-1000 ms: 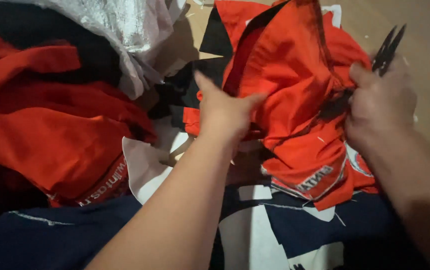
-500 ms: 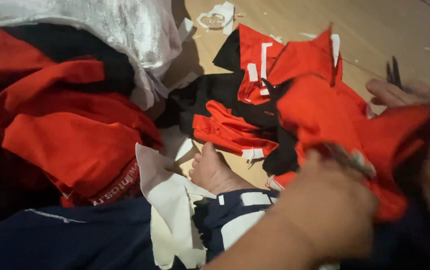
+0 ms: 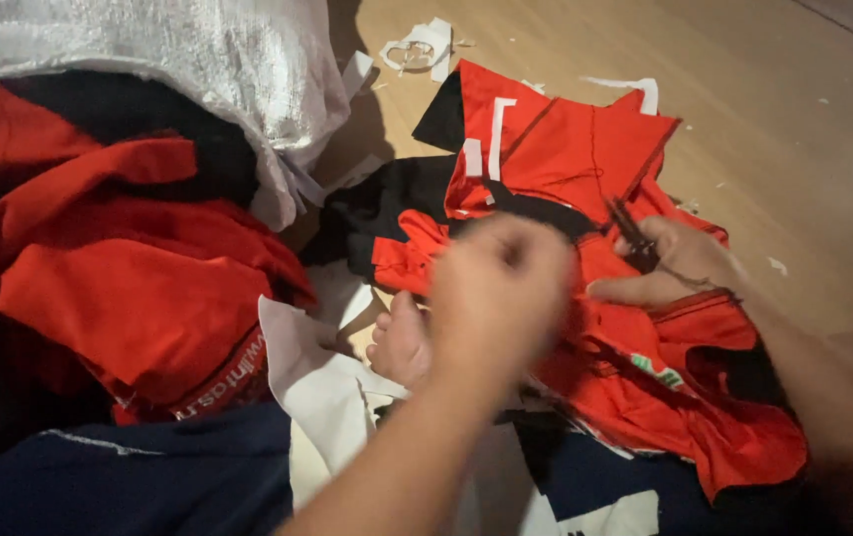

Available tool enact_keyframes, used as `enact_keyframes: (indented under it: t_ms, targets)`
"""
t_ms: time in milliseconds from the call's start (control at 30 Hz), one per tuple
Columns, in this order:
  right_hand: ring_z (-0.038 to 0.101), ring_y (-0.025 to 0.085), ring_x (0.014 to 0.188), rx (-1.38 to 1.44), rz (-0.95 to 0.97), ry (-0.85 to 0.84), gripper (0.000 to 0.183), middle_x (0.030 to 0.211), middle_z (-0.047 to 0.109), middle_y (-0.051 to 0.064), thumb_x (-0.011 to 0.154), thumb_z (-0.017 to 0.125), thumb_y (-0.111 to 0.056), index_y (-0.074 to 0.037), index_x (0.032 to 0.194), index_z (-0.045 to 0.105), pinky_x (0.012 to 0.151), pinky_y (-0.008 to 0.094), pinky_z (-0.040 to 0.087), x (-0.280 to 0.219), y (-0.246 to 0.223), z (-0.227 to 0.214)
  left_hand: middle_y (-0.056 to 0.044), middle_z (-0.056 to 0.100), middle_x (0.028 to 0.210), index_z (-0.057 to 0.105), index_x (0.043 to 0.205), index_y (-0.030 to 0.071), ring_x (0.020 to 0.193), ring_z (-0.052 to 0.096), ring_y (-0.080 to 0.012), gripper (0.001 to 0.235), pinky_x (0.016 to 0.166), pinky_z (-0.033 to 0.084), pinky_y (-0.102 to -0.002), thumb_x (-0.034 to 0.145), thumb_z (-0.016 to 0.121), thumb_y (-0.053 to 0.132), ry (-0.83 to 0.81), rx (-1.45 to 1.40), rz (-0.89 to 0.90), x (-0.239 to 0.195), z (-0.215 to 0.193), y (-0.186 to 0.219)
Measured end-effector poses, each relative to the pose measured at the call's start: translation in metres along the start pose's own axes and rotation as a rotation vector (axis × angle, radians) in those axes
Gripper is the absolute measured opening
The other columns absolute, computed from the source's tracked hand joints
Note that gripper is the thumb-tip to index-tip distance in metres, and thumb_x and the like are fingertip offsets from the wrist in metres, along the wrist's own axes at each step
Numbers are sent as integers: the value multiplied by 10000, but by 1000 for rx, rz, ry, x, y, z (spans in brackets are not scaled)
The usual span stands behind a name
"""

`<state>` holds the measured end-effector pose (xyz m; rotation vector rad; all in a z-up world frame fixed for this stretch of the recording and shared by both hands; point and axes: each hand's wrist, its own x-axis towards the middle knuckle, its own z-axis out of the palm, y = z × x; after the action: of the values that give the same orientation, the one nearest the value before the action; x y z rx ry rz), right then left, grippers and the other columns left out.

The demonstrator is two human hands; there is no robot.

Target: The person uses scissors to cut a white label and various white and black fabric strips from a red garment. The person holds the garment with one hand and cuts with the other, occasionally adjusting the fabric to access different areas.

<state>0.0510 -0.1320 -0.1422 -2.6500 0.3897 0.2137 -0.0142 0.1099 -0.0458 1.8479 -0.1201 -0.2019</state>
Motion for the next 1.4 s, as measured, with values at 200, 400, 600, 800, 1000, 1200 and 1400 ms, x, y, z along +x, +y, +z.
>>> enact_keyframes:
  t_ms: [200, 400, 600, 800, 1000, 1200, 1400]
  targets:
    - [557, 159, 762, 732, -181, -168, 392, 863, 569, -7, 757, 802, 28, -172, 945, 523, 732, 285, 388, -38, 3, -31, -124, 668, 803, 738, 1109, 73, 665, 673, -298, 461, 523, 572, -515, 815, 702, 426, 297, -759, -530, 62, -6, -13]
    - [641, 223, 665, 354, -387, -155, 162, 785, 713, 88, 910, 617, -5, -41, 771, 691, 672, 359, 509, -25, 16, -64, -86, 675, 775, 671, 926, 108, 661, 624, -239, 206, 553, 518, -439, 897, 745, 298, 342, -749, -497, 88, -8, -33]
    - [635, 213, 797, 255, -336, 338, 251, 926, 690, 104, 851, 640, 98, -33, 1065, 640, 764, 335, 524, -30, -6, -88, -39, 550, 682, 621, 802, 17, 591, 528, -182, 140, 496, 463, -391, 893, 655, 118, 509, -721, -359, 87, -73, 12]
    - [719, 135, 929, 26, -825, 315, 142, 1044, 780, 67, 874, 683, 76, -28, 946, 749, 837, 253, 563, -40, -36, -101, -80, 746, 838, 739, 1101, 94, 755, 738, -262, 286, 726, 656, -458, 917, 668, 300, 442, -793, -421, 50, -110, 44]
    - [757, 13, 614, 0, -1119, -75, 324, 797, 855, -68, 691, 640, -38, -243, 854, 830, 531, 159, 577, -89, -63, -71, -103, 794, 1016, 726, 958, 112, 939, 761, -287, 446, 909, 634, -473, 860, 627, 536, 280, -866, -461, 30, -127, 1]
    - [785, 233, 952, 560, -619, -312, 191, 1075, 809, 142, 807, 666, 91, 60, 951, 787, 857, 363, 617, -110, -116, -73, -144, 754, 884, 713, 907, 61, 833, 739, -301, 122, 845, 646, -497, 810, 772, 108, 208, -935, -502, 9, -134, -15]
    - [730, 115, 984, 426, -529, -73, 282, 1077, 811, 28, 885, 724, -117, -99, 1159, 791, 905, 258, 555, -112, -183, -62, -163, 762, 1088, 707, 1121, 46, 973, 725, -282, 252, 905, 618, -414, 872, 668, 30, 153, -935, -264, -11, -120, 6]
